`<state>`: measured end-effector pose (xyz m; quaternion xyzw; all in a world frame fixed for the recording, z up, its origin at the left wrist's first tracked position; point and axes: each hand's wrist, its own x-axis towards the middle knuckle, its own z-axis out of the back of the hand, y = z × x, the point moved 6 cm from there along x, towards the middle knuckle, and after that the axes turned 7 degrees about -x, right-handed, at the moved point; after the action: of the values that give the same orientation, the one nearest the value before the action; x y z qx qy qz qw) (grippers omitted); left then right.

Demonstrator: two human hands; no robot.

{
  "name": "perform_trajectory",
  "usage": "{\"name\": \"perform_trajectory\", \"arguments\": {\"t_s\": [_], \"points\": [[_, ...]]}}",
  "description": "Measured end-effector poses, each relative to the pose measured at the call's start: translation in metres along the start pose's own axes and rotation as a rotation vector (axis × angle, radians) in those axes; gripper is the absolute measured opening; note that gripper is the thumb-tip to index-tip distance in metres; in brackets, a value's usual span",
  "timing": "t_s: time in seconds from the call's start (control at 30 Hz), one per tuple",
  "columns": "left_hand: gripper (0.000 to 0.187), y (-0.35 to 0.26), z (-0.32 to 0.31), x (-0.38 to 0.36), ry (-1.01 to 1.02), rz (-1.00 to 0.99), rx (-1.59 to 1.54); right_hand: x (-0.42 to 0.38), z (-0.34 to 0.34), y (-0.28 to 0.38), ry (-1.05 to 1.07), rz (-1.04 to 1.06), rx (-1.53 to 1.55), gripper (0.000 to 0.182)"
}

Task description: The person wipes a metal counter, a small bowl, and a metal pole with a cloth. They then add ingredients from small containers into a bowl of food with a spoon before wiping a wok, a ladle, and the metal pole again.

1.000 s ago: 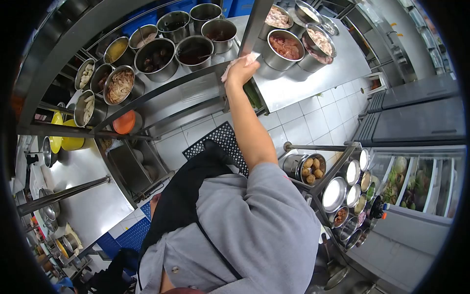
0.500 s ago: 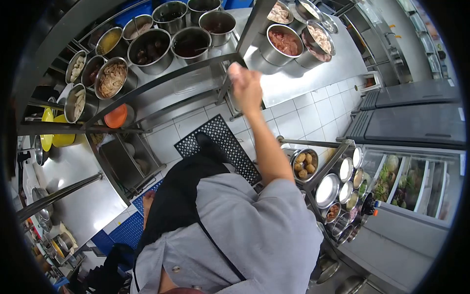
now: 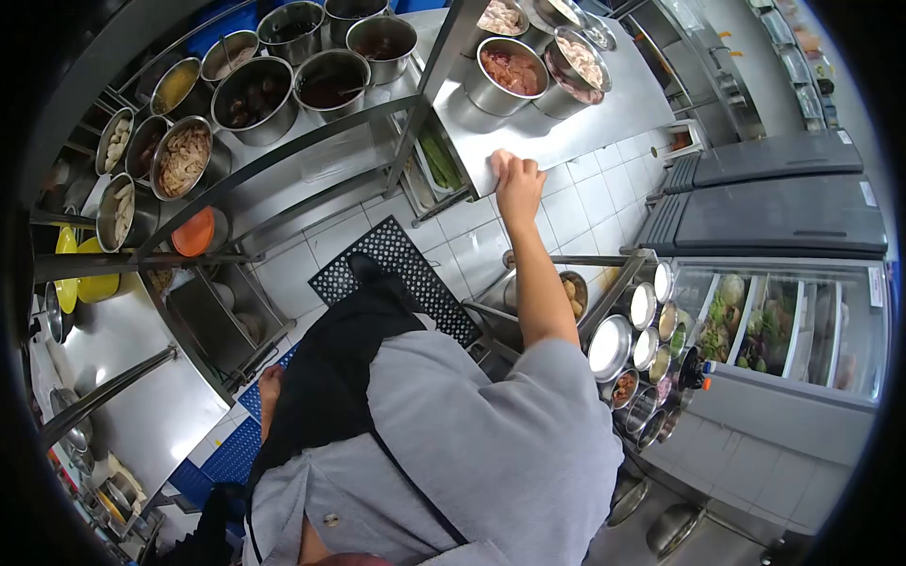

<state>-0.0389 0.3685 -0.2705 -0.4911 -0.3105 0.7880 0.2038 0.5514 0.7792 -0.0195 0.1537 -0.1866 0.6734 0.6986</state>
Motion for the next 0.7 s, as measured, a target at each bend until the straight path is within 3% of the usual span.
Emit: {"name": "perform_trajectory", "arguments": {"t_s": [0.17, 0.2, 0.23, 0.27, 0.37, 0.5, 0.57, 0.67, 0.7], "points": [[0.025, -0.036, -0.005, -0.014, 0.071, -0.035, 0.116, 0.071, -0.055, 0.0, 0.106, -0.357, -0.211, 0.03], [0.024, -0.034, -0.006, -0.013, 0.091, -0.089, 0.103, 0.067, -0.053, 0.018, 0.057, -0.515, -0.199, 0.03], [0.024, -0.025, -0.002, -0.01, 0.096, -0.075, 0.112, 0.066, -0.028, 0.055, 0.087, -0.23, -0.213, 0.027], [0.024, -0.019, -0.001, -0.003, 0.097, -0.065, 0.112, 0.054, -0.015, 0.08, 0.119, -0.089, -0.121, 0.025], [0.023, -0.017, -0.002, 0.001, 0.078, -0.063, 0.041, 0.029, -0.001, 0.076, -0.164, 0.201, 0.179, 0.021], [0.022, -0.009, 0.005, -0.006, 0.077, -0.024, -0.08, 0.056, -0.044, -0.042, 0.126, -0.259, -0.107, 0.03], [0.023, -0.006, 0.011, -0.008, 0.054, -0.037, -0.084, 0.073, -0.038, -0.071, 0.205, -0.548, -0.117, 0.034], [0.025, -0.001, 0.016, -0.016, 0.022, -0.039, 0.028, 0.078, -0.057, -0.037, 0.153, -0.556, -0.182, 0.038], [0.025, 0.003, 0.017, -0.017, 0.021, -0.038, 0.106, 0.074, -0.054, -0.002, 0.115, -0.422, -0.212, 0.035]]}}
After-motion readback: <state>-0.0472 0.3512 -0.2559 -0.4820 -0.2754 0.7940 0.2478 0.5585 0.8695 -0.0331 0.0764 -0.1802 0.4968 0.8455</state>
